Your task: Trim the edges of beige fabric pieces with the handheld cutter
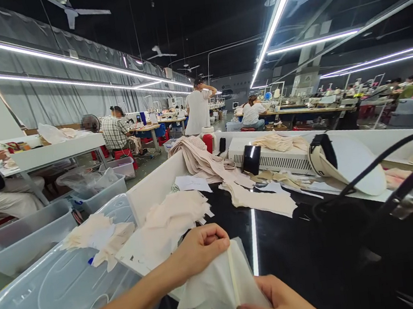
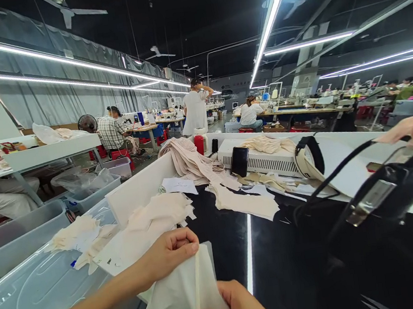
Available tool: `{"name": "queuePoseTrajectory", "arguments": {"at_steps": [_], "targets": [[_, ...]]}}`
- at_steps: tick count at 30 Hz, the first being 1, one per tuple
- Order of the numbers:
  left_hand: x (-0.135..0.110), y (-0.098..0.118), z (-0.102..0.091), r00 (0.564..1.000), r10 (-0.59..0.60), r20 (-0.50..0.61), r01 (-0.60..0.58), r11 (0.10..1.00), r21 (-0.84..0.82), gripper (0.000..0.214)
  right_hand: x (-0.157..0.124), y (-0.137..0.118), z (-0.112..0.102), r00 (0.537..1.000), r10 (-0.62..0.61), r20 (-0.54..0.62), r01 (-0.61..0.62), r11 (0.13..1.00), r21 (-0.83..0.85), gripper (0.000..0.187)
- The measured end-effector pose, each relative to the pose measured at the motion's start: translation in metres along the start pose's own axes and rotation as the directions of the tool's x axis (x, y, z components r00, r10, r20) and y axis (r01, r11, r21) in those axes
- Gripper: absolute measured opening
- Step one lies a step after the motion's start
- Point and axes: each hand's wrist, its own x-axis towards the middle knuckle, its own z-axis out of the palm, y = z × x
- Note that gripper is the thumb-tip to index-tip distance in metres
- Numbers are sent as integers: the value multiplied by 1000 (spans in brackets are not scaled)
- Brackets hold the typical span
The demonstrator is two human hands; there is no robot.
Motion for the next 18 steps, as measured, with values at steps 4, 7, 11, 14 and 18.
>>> {"name": "queuePoseTrajectory", "arguments": {"at_steps": [4,7,11,14,18], "targets": [[17,-8,6,996,85,29,-89,973,214,30,-12,4,-8,996,60,-61,-62,997,-35,50],[34,-8,11,985,162,58,-172,905,389,22,-21,16,-24,983,33,-182,-66,981,-182,49],[53,-7,22,967,251,42,-236,822,518,16,-35,31,-51,939,-22,-344,-129,903,-410,43],[53,-12,36,941,321,108,-312,696,647,14,-44,38,-61,919,-22,-394,-170,879,-445,36],[37,-25,56,859,369,355,-487,375,789,17,-53,40,-54,860,-70,-505,-186,879,-439,33]]}}
